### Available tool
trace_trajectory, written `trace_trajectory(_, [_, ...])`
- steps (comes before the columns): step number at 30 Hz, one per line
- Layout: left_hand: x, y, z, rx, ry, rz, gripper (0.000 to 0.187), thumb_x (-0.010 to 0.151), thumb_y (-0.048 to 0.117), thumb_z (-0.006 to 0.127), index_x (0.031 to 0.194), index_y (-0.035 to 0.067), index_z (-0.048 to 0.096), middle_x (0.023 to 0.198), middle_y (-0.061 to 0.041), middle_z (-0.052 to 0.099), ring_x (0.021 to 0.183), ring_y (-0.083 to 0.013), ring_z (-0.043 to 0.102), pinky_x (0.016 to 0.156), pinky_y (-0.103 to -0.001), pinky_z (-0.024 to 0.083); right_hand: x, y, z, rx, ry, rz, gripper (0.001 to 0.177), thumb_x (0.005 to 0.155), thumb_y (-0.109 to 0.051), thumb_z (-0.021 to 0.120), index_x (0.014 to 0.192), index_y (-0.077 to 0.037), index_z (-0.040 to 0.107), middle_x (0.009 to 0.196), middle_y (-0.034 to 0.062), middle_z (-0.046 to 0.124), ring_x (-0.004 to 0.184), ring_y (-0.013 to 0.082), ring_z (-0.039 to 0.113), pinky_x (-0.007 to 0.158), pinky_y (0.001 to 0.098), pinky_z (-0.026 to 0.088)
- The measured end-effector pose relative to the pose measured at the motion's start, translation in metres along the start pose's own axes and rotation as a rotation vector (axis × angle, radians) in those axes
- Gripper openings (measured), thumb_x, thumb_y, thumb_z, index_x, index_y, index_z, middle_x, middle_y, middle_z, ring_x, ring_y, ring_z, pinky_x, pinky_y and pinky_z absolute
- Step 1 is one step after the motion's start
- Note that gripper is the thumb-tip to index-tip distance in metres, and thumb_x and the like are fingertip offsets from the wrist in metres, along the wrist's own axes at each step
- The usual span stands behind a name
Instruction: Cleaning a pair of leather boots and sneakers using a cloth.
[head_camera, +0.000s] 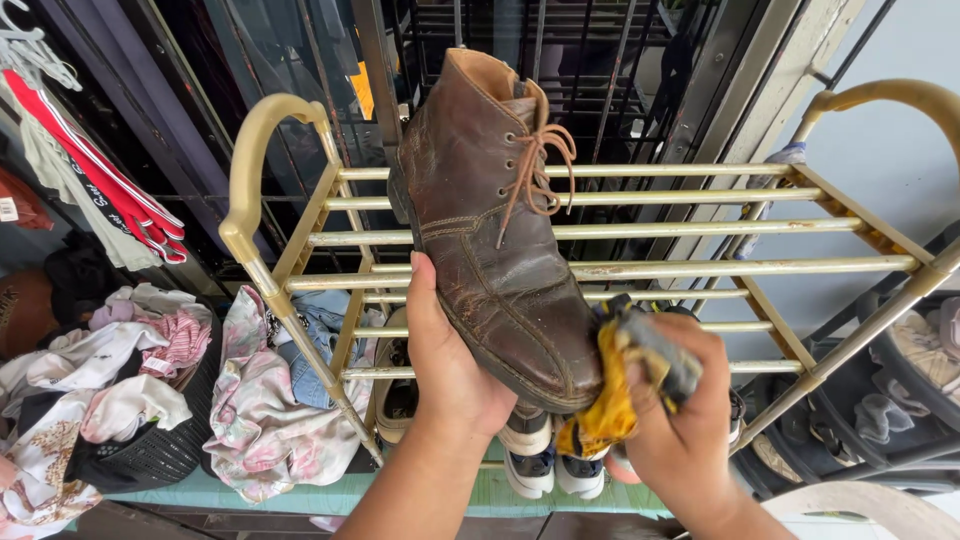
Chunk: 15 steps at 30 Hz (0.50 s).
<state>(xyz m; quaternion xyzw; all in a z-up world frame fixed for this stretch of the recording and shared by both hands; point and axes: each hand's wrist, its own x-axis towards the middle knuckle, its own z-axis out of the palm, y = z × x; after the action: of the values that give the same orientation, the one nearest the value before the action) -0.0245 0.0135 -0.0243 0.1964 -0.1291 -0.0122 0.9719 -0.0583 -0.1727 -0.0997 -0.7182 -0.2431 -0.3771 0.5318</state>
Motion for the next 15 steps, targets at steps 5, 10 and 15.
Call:
trace_trajectory(5, [0.001,-0.022,-0.015,0.050,-0.021,0.097,0.069,0.103,0.059,0.042,0.146,0.005,0.049,0.137,-0.010,0.060,0.126,-0.0259,0.056,0.109,-0.044,0.043,0.029,-0.041,0.024,0.858,0.248,0.727,0.045,0.099,-0.026,0.066,0.137,-0.012,0.046,0.120,0.0111,0.064,0.099,0.0206,0.070,0.077,0.0393,0.062])
trace_trajectory(10, [0.001,-0.023,-0.018,0.164,-0.079,0.240,0.068,0.101,0.051,0.050,0.156,0.016,0.030,0.150,-0.006,0.047,0.138,-0.0216,0.047,0.118,-0.044,0.036,0.019,0.003,-0.005,1.158,-0.006,0.898,0.042,0.107,-0.024,0.075,0.134,0.003,0.057,0.109,0.0189,0.068,0.086,0.0267,0.069,0.071,0.0388,0.058])
trace_trajectory(15, [0.007,-0.006,-0.014,0.537,-0.224,0.268,0.073,0.103,0.043,0.060,0.160,0.014,0.025,0.160,-0.007,0.040,0.147,-0.0216,0.040,0.125,-0.043,0.029,0.067,-0.029,-0.015,0.915,0.156,1.147,0.048,0.083,-0.022,0.069,0.125,-0.003,0.060,0.105,0.0166,0.074,0.087,0.0262,0.075,0.076,0.0397,0.063])
